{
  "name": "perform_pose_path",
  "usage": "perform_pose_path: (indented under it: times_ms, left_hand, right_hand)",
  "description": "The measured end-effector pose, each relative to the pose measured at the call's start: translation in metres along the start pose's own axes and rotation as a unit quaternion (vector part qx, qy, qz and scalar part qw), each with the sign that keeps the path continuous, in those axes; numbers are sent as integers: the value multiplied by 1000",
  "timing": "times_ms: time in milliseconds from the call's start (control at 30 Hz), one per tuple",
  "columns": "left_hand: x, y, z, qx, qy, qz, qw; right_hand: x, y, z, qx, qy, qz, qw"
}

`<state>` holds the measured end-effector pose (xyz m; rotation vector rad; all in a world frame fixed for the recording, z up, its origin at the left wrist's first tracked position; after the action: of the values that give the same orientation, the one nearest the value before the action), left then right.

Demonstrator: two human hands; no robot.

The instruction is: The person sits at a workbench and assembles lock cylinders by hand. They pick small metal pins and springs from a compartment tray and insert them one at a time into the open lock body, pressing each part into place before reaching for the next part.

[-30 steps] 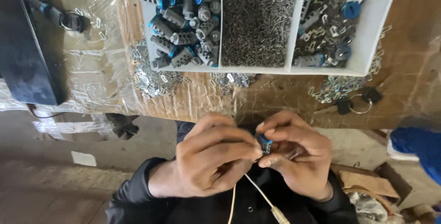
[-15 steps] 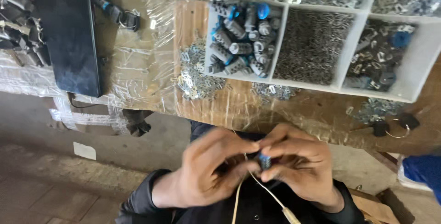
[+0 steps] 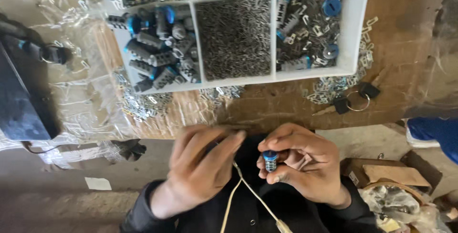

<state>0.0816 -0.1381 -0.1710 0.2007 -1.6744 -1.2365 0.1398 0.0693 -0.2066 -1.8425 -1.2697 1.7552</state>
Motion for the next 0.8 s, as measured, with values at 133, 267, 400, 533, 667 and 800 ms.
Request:
perform_pose_path:
  times_ms: [133, 267, 400, 533, 667, 800]
  left_hand:
    - [-13, 17, 18, 17, -47, -130, 990]
    - [-16, 39, 41, -33, 11, -174, 984]
    - [-25, 49, 49, -82, -20, -107, 991]
    - [-12, 54, 35, -176, -31, 44, 983]
    - [-16, 22, 35, 77, -156, -326, 929]
    - [-26, 28, 52, -8, -110, -217, 970]
  right_hand:
    - [13, -10, -17, 33, 54, -64, 996]
    - [25, -16, -27, 28, 68, -122, 990]
    - [26, -20, -30, 20, 52, -175, 983]
    - [18, -19, -21, 31, 33, -163, 986]
    - [5, -20, -15, 34, -79, -141, 986]
    - [18, -28, -34, 56, 57, -105, 991]
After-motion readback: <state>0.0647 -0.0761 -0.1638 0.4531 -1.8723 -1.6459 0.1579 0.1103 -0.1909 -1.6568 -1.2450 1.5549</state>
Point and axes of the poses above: each hand's wrist, its own z-axis towards the middle knuckle, its own x-axis out of the back of the hand, y = z × x, the point moved 5 cm from there along z, towards the middle knuckle, and after that the axes turned 13 degrees about -y, right-handed, at the moved point
